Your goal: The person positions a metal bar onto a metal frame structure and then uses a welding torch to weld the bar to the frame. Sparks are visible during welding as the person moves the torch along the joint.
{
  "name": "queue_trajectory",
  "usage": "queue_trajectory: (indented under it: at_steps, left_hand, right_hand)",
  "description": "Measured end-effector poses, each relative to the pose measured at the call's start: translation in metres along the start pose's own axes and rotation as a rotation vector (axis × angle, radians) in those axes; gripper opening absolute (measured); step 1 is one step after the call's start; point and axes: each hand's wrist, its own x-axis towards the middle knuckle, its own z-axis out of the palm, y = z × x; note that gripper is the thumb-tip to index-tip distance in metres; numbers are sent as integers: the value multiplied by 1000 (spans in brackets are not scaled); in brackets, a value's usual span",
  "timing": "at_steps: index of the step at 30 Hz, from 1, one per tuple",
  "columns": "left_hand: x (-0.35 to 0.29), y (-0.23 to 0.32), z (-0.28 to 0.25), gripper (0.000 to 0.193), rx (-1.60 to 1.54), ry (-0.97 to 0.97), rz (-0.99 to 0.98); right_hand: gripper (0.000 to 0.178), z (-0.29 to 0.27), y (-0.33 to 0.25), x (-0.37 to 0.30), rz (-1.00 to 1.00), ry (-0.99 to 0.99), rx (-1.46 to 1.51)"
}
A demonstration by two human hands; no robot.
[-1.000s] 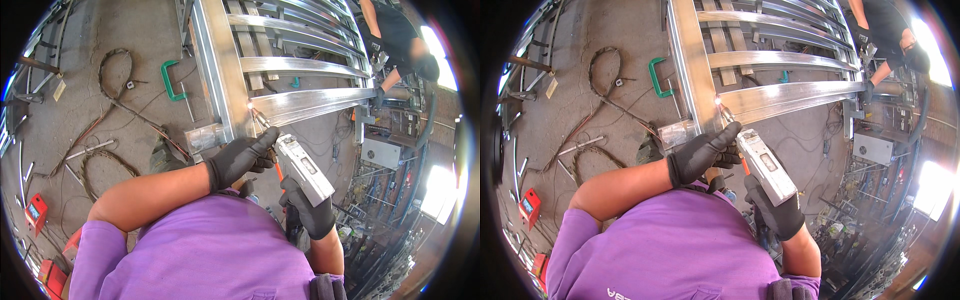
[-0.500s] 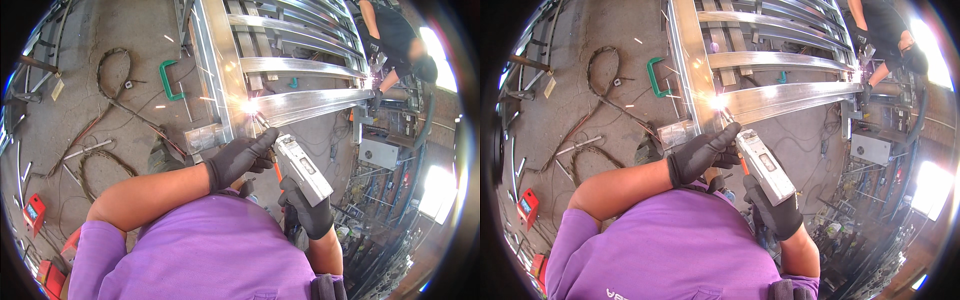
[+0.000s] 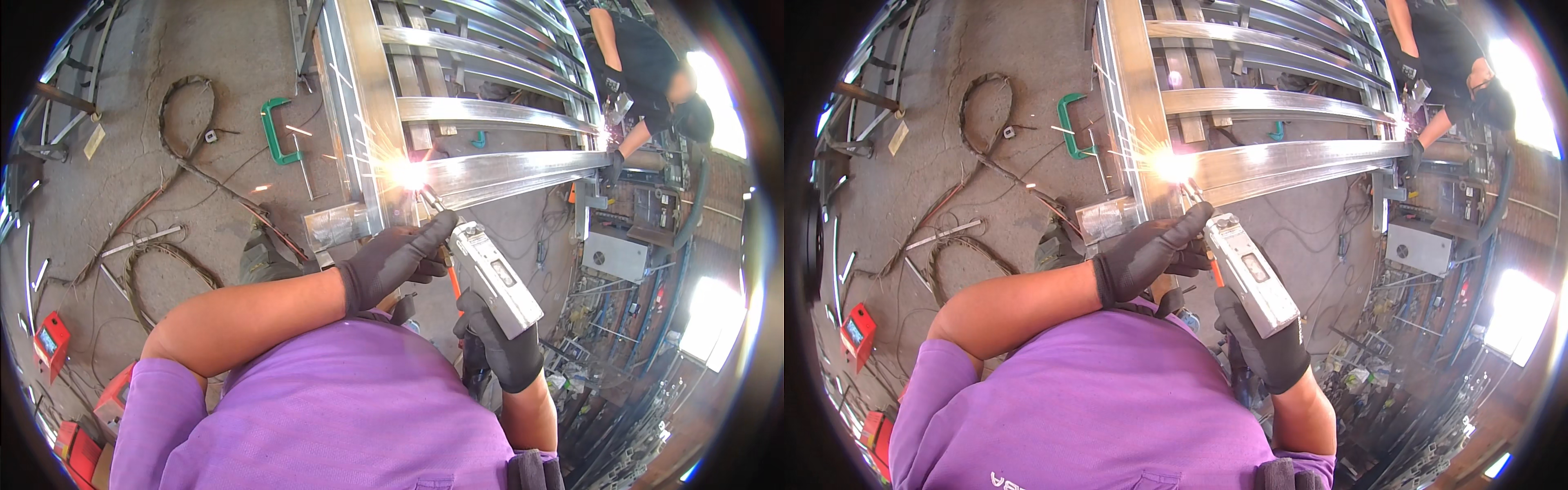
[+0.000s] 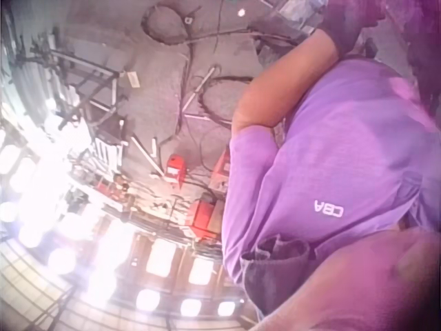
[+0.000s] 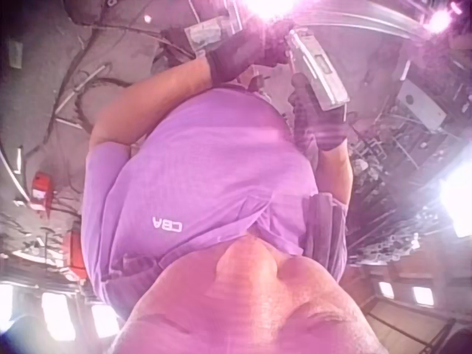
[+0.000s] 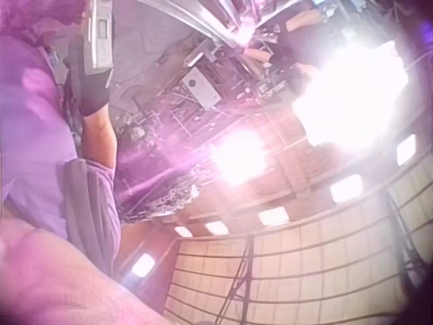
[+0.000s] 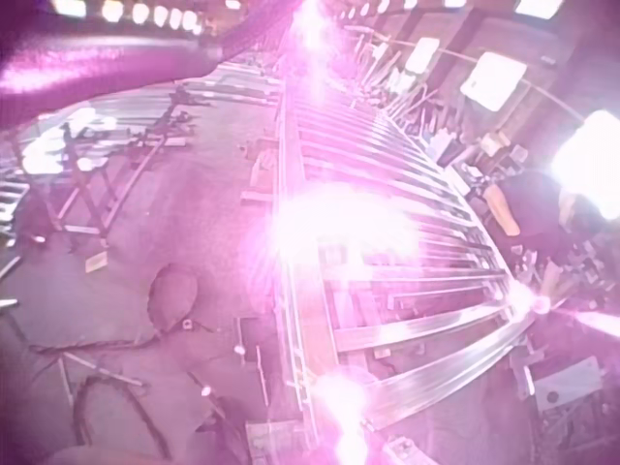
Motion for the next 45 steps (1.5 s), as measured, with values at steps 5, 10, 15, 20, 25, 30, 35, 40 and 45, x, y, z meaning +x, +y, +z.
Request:
queue_trajectory:
  at_steps: [5, 10, 15, 20, 25, 30, 35, 40, 45]
  left_hand:
    - [-1, -2, 0, 80, 16, -20, 12]
    - [-2, 0, 1, 82, 21, -34, 23]
    - [-3, 1, 0, 79, 32, -44, 1]
    - [-3, 1, 0, 80, 27, -35, 17]
    - [-6, 2, 8, 74, -12, 31, 57]
    - [-4, 3, 2, 73, 42, -3, 27]
    - [-3, 2, 2, 74, 42, -13, 6]
    - [-3, 0, 3, 74, 33, -9, 5]
    - [-2, 0, 2, 76, 42, -7, 2]
  right_hand:
    - [33, 0, 0, -2, -2, 0, -1]
    - [32, -2, 3, -5, 7, -16, -20]
    - [32, 0, 3, -5, -50, -12, 20]
    - [24, 7, -1, -2, -95, 45, -32]
    - [30, 0, -1, -4, 55, 17, 19]
    - [28, -2, 2, -5, -24, -8, -24]
    - [29, -2, 4, -7, -48, -9, 30]
    - [31, -4, 9, -6, -58, -26, 7]
    - [34, -1, 1, -5, -3, 6, -14]
